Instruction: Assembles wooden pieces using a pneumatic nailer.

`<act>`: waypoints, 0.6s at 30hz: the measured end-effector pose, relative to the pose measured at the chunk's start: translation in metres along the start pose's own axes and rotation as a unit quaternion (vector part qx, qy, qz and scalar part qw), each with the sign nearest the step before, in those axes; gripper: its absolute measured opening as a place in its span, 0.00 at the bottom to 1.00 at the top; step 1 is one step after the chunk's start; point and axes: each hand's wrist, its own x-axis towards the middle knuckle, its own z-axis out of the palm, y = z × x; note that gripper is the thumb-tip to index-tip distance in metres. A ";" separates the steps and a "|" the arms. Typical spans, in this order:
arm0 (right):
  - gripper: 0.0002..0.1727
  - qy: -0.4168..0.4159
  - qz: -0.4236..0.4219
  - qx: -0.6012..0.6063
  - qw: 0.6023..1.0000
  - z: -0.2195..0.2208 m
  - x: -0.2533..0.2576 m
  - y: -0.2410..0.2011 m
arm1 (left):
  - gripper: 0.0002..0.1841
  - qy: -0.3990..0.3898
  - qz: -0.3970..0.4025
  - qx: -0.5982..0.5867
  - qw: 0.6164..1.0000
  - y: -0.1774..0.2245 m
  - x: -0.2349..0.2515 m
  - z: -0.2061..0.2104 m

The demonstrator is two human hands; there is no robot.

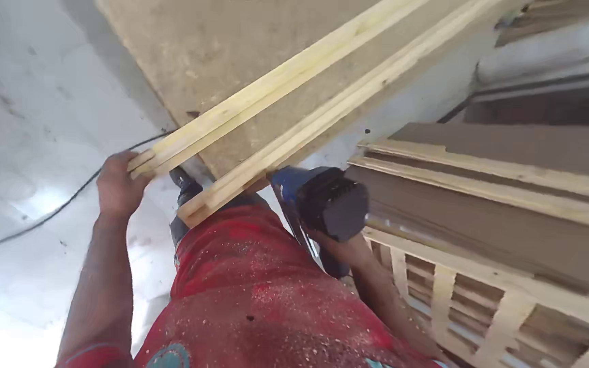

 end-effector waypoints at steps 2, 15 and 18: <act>0.26 0.008 0.030 0.021 0.999 -0.010 -0.011 0.018 | 0.25 0.069 0.018 0.002 0.997 0.003 -0.005 0.001; 0.16 0.056 0.068 0.143 0.986 -0.089 -0.035 0.259 | 0.23 0.154 0.006 -0.099 0.983 0.232 -0.005 0.154; 0.18 0.069 0.118 0.143 0.980 -0.119 -0.035 0.310 | 0.21 0.046 0.064 -0.090 0.993 0.320 0.010 0.239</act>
